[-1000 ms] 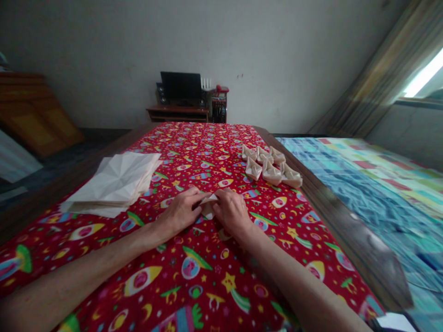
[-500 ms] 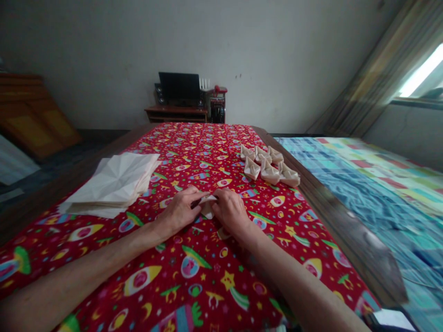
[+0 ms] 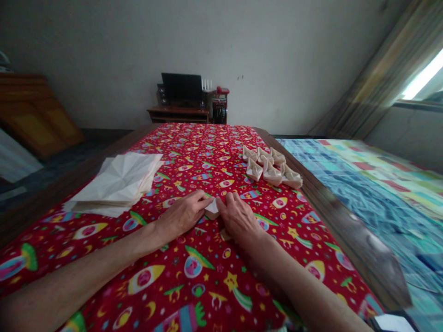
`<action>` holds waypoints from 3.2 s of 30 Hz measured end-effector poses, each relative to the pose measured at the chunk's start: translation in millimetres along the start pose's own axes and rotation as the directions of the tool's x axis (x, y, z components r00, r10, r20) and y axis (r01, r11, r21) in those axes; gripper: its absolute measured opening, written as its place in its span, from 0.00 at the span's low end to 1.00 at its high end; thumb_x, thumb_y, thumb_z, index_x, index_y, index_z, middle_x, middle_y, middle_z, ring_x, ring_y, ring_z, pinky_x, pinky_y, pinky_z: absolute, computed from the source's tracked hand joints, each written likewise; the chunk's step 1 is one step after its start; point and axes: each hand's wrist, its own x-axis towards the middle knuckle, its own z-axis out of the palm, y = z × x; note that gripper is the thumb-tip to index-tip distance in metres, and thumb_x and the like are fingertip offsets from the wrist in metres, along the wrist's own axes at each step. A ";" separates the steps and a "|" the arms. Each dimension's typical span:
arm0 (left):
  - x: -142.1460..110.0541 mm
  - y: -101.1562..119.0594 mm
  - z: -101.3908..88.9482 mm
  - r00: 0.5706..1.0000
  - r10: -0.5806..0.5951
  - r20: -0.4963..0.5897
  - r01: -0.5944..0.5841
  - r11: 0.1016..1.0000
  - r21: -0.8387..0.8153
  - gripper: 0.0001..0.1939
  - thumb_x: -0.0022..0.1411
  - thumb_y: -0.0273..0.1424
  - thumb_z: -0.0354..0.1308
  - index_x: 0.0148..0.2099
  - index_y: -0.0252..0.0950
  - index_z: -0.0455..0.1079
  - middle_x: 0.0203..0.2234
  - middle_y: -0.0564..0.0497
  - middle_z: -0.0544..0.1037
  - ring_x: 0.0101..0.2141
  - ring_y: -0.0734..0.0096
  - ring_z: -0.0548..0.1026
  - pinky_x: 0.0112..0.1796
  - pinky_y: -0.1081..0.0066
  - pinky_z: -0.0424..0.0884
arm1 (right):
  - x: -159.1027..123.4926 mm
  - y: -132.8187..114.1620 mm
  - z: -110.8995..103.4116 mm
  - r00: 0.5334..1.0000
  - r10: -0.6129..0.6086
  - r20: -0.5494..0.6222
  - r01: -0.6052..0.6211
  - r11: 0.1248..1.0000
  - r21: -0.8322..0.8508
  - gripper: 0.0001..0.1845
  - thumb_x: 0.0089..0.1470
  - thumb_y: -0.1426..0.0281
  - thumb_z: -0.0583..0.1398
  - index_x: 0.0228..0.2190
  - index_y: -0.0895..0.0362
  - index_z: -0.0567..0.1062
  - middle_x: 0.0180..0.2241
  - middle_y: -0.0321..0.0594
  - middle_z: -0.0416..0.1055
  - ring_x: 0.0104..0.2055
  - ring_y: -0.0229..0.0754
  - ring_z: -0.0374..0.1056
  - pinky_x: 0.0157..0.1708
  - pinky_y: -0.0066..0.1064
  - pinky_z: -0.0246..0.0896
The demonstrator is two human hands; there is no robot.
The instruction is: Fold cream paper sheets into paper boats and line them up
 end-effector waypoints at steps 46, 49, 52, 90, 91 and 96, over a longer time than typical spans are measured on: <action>7.1 -4.0 0.5 0.939 -0.343 -0.033 0.339 0.937 -0.082 0.17 0.59 0.44 0.56 0.26 0.38 0.70 0.26 0.53 0.73 0.27 0.71 0.71 0.24 0.74 0.55 | 20.8 11.8 6.4 0.977 0.211 0.031 -0.213 0.952 0.219 0.22 0.60 0.55 0.51 0.28 0.57 0.72 0.28 0.41 0.70 0.27 0.38 0.63 0.25 0.29 0.43; 8.3 -4.6 -0.8 0.927 -0.374 -0.010 0.373 0.926 -0.065 0.16 0.57 0.45 0.58 0.25 0.38 0.70 0.26 0.53 0.74 0.26 0.70 0.71 0.23 0.73 0.54 | 23.2 12.6 3.9 0.975 0.213 0.056 -0.220 0.957 0.190 0.22 0.60 0.53 0.50 0.28 0.57 0.73 0.28 0.41 0.71 0.27 0.38 0.64 0.24 0.30 0.42; 7.6 -6.3 -2.0 0.921 -0.391 0.001 0.390 0.918 -0.074 0.14 0.55 0.43 0.60 0.27 0.38 0.70 0.27 0.53 0.74 0.27 0.69 0.72 0.24 0.73 0.55 | 23.6 13.9 3.4 0.972 0.224 0.063 -0.232 0.954 0.188 0.23 0.59 0.52 0.51 0.28 0.56 0.73 0.28 0.41 0.71 0.27 0.39 0.65 0.24 0.30 0.42; -1.9 4.9 -29.5 0.979 0.172 -0.106 -0.158 0.979 0.125 0.08 0.67 0.30 0.47 0.36 0.35 0.66 0.33 0.49 0.71 0.35 0.65 0.70 0.37 0.67 0.66 | 9.0 -4.8 -5.6 0.919 0.101 -0.380 0.130 0.834 0.536 0.06 0.57 0.70 0.56 0.31 0.58 0.72 0.29 0.40 0.67 0.29 0.37 0.62 0.27 0.26 0.54; -2.2 3.8 -24.5 0.982 0.150 -0.116 -0.142 0.987 0.075 0.08 0.67 0.31 0.48 0.38 0.35 0.66 0.33 0.50 0.72 0.36 0.65 0.70 0.38 0.67 0.67 | 8.2 -4.4 -3.2 0.929 0.077 -0.362 0.129 0.848 0.514 0.08 0.57 0.70 0.55 0.28 0.58 0.72 0.27 0.39 0.66 0.27 0.36 0.60 0.25 0.26 0.52; -10.6 -9.5 -4.8 0.987 0.084 -0.134 -0.094 0.993 -0.076 0.04 0.64 0.31 0.53 0.37 0.36 0.68 0.31 0.52 0.74 0.36 0.68 0.72 0.39 0.69 0.66 | 1.7 2.2 7.8 0.959 0.066 -0.277 0.092 0.850 0.519 0.11 0.57 0.72 0.55 0.25 0.58 0.74 0.27 0.39 0.66 0.26 0.35 0.60 0.24 0.26 0.50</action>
